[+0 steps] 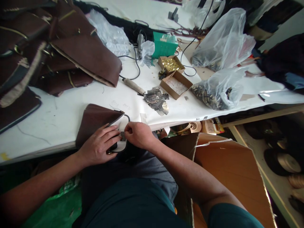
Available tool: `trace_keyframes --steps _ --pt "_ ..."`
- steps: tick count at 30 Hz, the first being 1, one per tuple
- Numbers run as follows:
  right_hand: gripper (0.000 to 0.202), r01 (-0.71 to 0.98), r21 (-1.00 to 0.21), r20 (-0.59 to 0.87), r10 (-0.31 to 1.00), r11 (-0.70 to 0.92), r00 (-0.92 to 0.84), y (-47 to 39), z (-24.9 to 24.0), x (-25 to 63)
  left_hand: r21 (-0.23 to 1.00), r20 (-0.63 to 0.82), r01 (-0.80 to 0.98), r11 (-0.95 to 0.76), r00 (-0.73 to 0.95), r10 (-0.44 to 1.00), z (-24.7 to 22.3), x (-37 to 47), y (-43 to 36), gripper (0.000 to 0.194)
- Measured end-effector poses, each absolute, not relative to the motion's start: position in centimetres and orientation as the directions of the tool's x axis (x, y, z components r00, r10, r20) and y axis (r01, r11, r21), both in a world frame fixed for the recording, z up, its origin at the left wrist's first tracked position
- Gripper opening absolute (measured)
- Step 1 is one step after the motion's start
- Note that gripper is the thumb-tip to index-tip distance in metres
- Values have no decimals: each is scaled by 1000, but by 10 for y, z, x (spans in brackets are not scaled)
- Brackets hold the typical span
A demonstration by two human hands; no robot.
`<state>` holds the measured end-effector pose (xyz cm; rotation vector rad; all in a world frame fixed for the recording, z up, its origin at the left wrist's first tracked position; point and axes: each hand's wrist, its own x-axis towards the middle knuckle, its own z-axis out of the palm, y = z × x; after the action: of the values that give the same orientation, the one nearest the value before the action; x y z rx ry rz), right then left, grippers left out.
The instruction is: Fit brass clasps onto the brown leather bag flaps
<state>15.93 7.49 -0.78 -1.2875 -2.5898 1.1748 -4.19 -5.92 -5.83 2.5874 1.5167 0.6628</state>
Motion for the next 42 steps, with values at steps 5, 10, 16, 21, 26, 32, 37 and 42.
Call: trace_keyframes --steps 5,10,16,21,26,32,37,42 --pt "11 709 -581 -287 715 399 -638 71 -9 157 278 327 814 -510 419 847 -59 -42 -59 54" --pt "10 728 -560 -325 704 395 -631 72 -4 155 284 321 815 -505 415 851 -54 -41 -57 48" --pt "11 742 -548 -334 713 386 -617 70 0 154 296 317 815 -498 408 856 -52 -42 -58 48" --pt "11 741 -549 -308 731 385 -609 66 -4 156 297 319 818 -493 402 858 -53 -41 -58 48" --pt "13 728 -565 -277 742 388 -610 63 -7 157 286 315 823 -490 402 859 -52 -41 -59 47" --pt "10 722 -581 -313 715 377 -625 68 2 156 280 386 814 -508 390 836 -57 -41 -63 57" --pt "8 692 -675 -396 665 257 -633 74 2 157 292 387 806 -516 394 834 -55 -41 -63 45" --pt "9 671 -738 -474 653 71 -590 66 -5 160 266 374 813 -518 408 833 -52 -40 -61 48"
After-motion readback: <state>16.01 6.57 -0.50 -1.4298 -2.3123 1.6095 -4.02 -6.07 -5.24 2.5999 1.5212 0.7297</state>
